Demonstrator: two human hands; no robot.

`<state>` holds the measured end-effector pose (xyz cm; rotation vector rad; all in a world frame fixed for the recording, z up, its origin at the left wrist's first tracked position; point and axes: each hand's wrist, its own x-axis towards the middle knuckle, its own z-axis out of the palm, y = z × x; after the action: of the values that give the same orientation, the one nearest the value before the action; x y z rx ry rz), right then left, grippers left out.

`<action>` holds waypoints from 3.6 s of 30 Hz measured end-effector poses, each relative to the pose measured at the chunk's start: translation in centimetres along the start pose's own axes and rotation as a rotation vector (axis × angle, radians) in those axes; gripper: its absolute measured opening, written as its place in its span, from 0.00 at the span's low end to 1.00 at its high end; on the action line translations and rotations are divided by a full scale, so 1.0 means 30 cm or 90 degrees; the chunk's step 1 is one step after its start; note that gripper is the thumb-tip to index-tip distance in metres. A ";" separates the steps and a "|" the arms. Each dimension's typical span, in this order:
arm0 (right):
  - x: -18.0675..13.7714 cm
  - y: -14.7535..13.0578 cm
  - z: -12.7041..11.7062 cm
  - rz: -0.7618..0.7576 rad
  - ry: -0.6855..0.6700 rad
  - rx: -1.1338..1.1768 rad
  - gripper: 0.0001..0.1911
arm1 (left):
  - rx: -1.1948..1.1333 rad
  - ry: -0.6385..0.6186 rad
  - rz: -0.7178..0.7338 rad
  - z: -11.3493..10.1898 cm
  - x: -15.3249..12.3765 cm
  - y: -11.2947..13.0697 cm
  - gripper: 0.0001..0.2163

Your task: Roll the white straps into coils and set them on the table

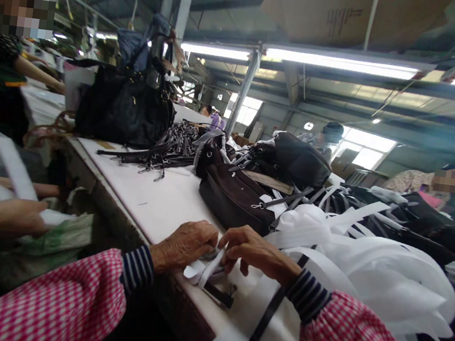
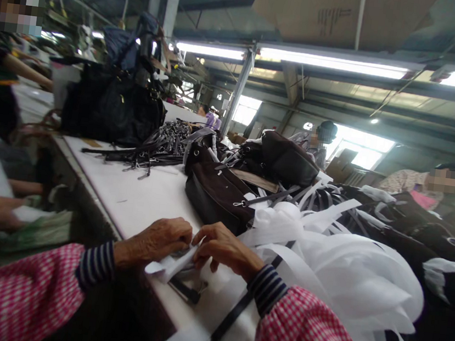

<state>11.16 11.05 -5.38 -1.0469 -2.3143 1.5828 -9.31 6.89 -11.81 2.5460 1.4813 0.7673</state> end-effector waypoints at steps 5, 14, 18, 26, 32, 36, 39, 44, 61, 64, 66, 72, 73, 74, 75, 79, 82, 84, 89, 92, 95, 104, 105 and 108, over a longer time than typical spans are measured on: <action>-0.006 0.022 -0.003 -0.062 0.049 -0.156 0.11 | -0.023 -0.004 0.004 -0.009 0.006 -0.007 0.04; 0.012 0.093 0.113 -0.214 0.311 -0.532 0.07 | -0.041 -0.022 -0.027 -0.019 0.019 0.001 0.05; 0.015 0.118 0.118 -0.219 0.305 -0.479 0.09 | -0.082 -0.053 -0.024 -0.077 0.014 0.017 0.07; 0.004 0.122 0.117 -0.200 0.320 -0.345 0.11 | 0.035 -0.162 -0.165 -0.167 -0.006 0.144 0.16; -0.009 0.109 0.106 -0.183 0.308 -0.306 0.09 | 0.155 -0.311 -0.190 -0.215 0.088 0.201 0.11; -0.006 0.111 0.090 -0.198 0.276 -0.348 0.08 | 0.183 -0.339 -0.126 -0.225 0.123 0.197 0.09; -0.006 0.114 0.081 -0.203 0.256 -0.350 0.06 | 0.224 -0.303 -0.077 -0.225 0.127 0.193 0.16; -0.010 0.117 0.082 -0.202 0.254 -0.353 0.05 | 0.289 -0.242 -0.039 -0.212 0.086 0.186 0.11; -0.013 0.122 0.092 -0.204 0.276 -0.378 0.03 | 0.223 -0.037 -0.088 -0.065 -0.041 0.176 0.10; -0.013 0.124 0.092 -0.207 0.272 -0.379 0.05 | 0.184 -0.036 -0.053 -0.055 -0.041 0.153 0.10; -0.012 0.127 0.091 -0.209 0.269 -0.376 0.04 | 0.173 -0.043 -0.039 -0.059 -0.042 0.142 0.10; -0.004 0.137 0.090 -0.216 0.266 -0.362 0.03 | 0.199 -0.083 -0.034 -0.095 -0.036 0.145 0.05; -0.003 0.139 0.089 -0.216 0.266 -0.360 0.03 | 0.205 -0.086 -0.035 -0.099 -0.035 0.151 0.05; -0.002 0.141 0.089 -0.215 0.264 -0.359 0.04 | 0.213 -0.094 -0.031 -0.103 -0.034 0.156 0.05; -0.001 0.143 0.088 -0.215 0.262 -0.356 0.04 | 0.224 -0.105 -0.024 -0.105 -0.035 0.161 0.05; 0.002 0.151 0.086 -0.251 0.253 -0.338 0.06 | 0.208 -0.120 -0.019 -0.109 -0.045 0.160 0.08; 0.003 0.155 0.086 -0.272 0.257 -0.323 0.08 | 0.110 -0.105 -0.044 -0.115 -0.053 0.140 0.17; 0.003 0.153 0.086 -0.259 0.252 -0.310 0.08 | 0.085 -0.109 -0.050 -0.117 -0.056 0.127 0.13; 0.005 0.149 0.086 -0.244 0.251 -0.302 0.09 | 0.087 -0.092 -0.041 -0.105 -0.047 0.114 0.11; 0.007 0.154 0.087 -0.245 0.251 -0.303 0.08 | 0.088 -0.092 -0.014 -0.098 -0.037 0.112 0.12; 0.005 0.161 0.087 -0.255 0.252 -0.304 0.07 | 0.081 -0.103 0.029 -0.097 -0.029 0.110 0.14; -0.007 0.156 0.074 -0.297 0.217 -0.316 0.05 | 0.024 -0.114 0.018 -0.113 0.015 0.149 0.16; -0.007 0.158 0.072 -0.298 0.220 -0.315 0.06 | 0.018 -0.105 -0.006 -0.113 0.013 0.160 0.14; -0.003 0.167 0.069 -0.308 0.227 -0.321 0.08 | 0.009 -0.061 -0.100 -0.101 -0.002 0.193 0.04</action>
<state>12.53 10.43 -10.59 -0.6851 -2.4932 0.6009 -6.19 3.32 -7.30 2.4027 1.6363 0.6066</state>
